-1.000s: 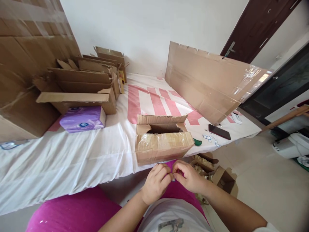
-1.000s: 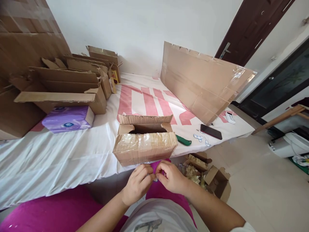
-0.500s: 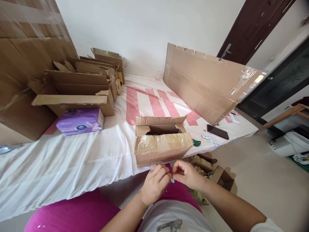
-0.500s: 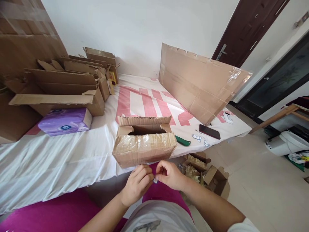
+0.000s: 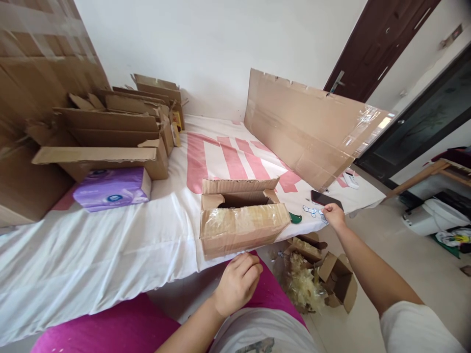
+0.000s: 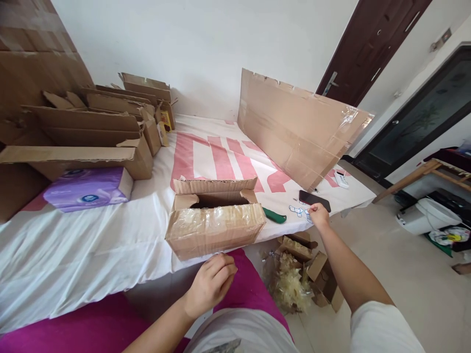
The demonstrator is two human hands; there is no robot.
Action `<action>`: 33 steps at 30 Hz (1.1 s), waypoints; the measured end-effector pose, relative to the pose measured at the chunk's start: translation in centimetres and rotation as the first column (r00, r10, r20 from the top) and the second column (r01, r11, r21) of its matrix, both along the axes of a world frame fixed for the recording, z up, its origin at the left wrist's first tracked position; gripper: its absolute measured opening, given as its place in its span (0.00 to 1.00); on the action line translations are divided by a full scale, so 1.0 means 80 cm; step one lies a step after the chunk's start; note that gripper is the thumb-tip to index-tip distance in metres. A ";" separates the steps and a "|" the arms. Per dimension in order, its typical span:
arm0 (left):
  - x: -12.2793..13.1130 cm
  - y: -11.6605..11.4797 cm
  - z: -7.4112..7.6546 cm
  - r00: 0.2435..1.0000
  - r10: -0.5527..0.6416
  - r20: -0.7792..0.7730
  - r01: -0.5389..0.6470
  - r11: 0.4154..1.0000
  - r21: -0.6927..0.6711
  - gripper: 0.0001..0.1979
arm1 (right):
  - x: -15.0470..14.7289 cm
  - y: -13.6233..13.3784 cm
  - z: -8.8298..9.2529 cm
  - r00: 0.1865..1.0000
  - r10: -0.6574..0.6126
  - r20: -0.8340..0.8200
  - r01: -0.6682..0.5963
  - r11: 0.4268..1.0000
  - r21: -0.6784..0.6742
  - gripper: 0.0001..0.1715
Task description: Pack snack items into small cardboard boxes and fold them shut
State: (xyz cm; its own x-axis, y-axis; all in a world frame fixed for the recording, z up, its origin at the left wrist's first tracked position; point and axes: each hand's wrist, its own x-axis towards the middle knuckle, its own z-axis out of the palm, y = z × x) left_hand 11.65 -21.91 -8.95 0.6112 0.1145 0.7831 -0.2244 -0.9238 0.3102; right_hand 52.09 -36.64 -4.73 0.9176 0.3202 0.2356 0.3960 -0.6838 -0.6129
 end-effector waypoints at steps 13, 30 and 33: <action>0.009 -0.003 -0.006 0.999 -0.026 -0.033 0.024 0.997 -0.070 0.08 | -0.020 0.025 0.003 0.892 0.437 0.111 -0.364 0.843 -0.396 0.11; 0.014 -0.003 -0.010 0.994 -0.067 -0.086 0.058 0.993 -0.105 0.08 | -0.049 0.031 0.021 0.672 0.732 0.112 -0.579 0.614 -0.537 0.12; 0.014 -0.002 -0.010 0.994 -0.068 -0.087 0.059 0.993 -0.101 0.08 | -0.050 0.012 0.023 0.673 0.723 0.157 -0.589 0.652 -0.478 0.10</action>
State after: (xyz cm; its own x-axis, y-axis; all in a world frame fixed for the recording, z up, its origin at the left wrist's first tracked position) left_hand 12.80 -22.09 -9.78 0.6875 0.1467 0.7112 -0.2489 -0.8725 0.4205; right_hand 48.08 -35.64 -2.90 0.3234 0.9260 0.1946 0.9435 -0.2999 -0.1413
